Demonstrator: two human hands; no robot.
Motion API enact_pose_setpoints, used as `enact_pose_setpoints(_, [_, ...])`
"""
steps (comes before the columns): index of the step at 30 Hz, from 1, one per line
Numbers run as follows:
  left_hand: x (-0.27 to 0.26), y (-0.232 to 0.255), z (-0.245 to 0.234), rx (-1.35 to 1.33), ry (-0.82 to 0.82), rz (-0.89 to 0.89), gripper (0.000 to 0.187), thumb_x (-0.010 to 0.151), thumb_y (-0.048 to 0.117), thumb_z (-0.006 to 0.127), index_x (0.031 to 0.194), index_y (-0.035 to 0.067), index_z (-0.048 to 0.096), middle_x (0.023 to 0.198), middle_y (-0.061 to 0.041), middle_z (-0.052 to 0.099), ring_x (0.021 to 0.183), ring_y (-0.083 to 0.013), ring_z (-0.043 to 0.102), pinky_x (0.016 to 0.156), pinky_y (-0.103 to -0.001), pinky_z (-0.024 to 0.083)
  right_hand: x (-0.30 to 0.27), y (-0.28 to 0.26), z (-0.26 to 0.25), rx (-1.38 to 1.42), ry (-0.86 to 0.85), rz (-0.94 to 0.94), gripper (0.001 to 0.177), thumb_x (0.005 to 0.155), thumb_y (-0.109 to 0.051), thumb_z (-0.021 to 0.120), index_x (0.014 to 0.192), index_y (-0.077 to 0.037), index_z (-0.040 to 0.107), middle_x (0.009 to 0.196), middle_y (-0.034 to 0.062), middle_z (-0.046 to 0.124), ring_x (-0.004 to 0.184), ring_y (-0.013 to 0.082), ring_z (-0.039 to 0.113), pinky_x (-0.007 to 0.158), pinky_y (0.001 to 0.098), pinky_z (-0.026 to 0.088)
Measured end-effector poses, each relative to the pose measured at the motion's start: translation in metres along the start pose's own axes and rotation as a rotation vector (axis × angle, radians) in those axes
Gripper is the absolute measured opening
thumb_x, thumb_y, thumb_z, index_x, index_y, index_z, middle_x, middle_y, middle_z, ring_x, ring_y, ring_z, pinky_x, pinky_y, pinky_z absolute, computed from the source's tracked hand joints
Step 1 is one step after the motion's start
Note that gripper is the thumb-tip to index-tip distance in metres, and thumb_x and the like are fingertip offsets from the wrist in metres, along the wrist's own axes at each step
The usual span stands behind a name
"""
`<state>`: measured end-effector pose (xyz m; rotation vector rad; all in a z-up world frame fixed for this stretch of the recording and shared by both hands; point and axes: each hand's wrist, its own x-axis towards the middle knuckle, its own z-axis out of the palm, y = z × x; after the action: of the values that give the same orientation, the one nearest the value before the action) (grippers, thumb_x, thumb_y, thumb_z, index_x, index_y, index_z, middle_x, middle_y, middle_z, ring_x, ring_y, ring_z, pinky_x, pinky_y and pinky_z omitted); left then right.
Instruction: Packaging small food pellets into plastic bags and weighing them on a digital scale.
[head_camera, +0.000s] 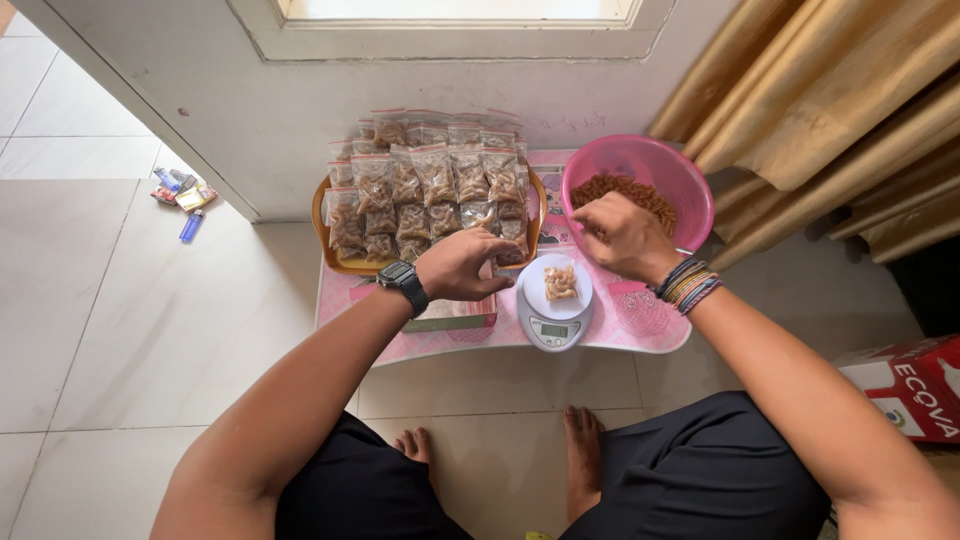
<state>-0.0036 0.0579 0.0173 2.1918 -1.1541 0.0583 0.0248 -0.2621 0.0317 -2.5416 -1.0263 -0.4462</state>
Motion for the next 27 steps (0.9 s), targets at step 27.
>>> enact_pose_setpoints(27, [0.002, -0.007, 0.009, 0.191, 0.108, 0.132, 0.032, 0.091, 0.043, 0.069, 0.101, 0.013, 0.072, 0.085, -0.006, 0.071, 0.094, -0.0280, 0.069, 0.078, -0.042, 0.053, -0.047, 0.076, -0.020, -0.104, -0.095, 0.302, 0.017, 0.087, -0.021, 0.070, 0.100, -0.011, 0.075, 0.096, 0.0117, 0.074, 0.097, 0.0328, 0.069, 0.089, 0.0435, 0.055])
